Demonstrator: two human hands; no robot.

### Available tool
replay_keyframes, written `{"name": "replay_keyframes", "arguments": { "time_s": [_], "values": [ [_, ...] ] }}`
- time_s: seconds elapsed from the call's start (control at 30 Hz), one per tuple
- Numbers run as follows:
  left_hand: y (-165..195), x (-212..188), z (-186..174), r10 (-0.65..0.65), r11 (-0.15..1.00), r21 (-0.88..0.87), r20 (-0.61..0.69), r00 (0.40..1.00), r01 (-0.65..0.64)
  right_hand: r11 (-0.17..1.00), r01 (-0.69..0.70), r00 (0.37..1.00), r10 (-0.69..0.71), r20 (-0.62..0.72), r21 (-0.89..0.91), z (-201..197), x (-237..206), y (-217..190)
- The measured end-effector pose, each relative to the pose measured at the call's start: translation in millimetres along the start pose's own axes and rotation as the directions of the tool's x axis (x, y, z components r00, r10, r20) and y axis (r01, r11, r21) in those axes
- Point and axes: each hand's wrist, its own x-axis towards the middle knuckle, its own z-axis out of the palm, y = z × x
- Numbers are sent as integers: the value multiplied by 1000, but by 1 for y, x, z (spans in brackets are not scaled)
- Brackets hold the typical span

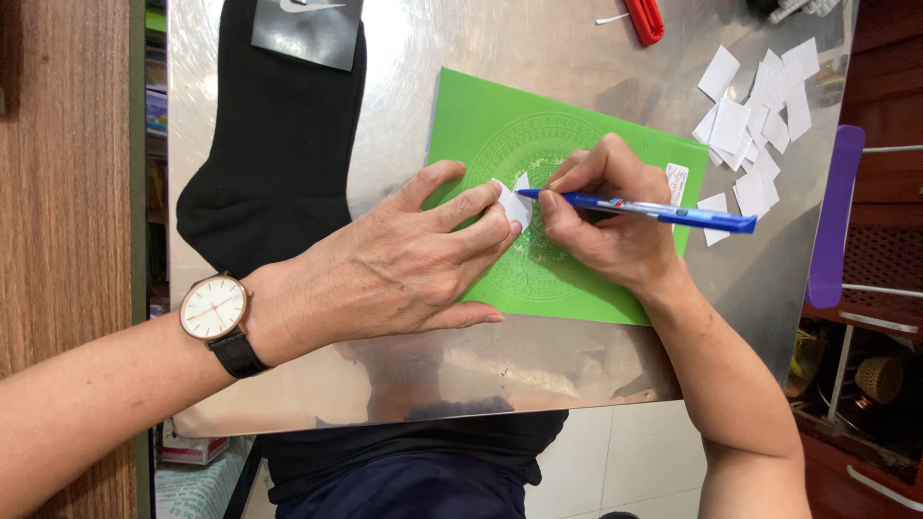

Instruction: The person marks small white paper pieces with a blue pen on a green cutting mat, then uses a red utility knife to trim the edges. The person repeats this process for multiple paper pieces, handling them one at a time.

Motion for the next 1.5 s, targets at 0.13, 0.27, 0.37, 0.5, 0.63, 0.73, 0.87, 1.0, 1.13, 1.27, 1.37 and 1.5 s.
{"name": "replay_keyframes", "arguments": {
  "time_s": [0.13,0.27,0.37,0.5,0.63,0.73,0.87,1.0,1.13,1.27,1.37,1.5],
  "values": [
    [-1,-1,1,-9,1000,-11,15,1000,10,1000,10,1000,-10,-8,5,2,2,2],
    [0,-1,-2,-10,1000,6,19,1000,10,1000,-5,999,4,-53,-12,4,-1,1],
    [2,1,-4,-24,1000,2,18,1000,24,1000,15,999,-16,-38,-14,4,-1,-2],
    [1,1,-6,-10,1000,-1,13,1000,10,999,-16,999,15,-38,-39,4,0,-2],
    [0,0,-5,-17,1000,1,4,1000,17,998,-46,996,43,-77,-36,5,0,-1],
    [-1,0,-4,-23,1000,-8,16,1000,23,999,-38,994,36,-105,-17,6,0,1],
    [-2,0,-4,-28,1000,-14,6,1000,28,997,-66,991,60,-123,-42,7,1,0],
    [-1,0,-3,-41,999,-21,11,999,41,996,-56,991,48,-123,-67,7,2,0],
    [0,-2,-3,-47,999,-16,-2,999,47,999,4,996,-8,-91,-46,6,2,0],
    [0,-2,-4,-39,999,4,-13,999,39,999,-5,998,4,-55,-35,7,3,0],
    [0,-1,-3,-40,999,6,4,999,40,999,-25,996,22,-82,-32,8,3,0],
    [0,-2,-3,-41,999,4,8,999,41,998,-31,993,25,-115,-49,9,2,0]
  ]
}}
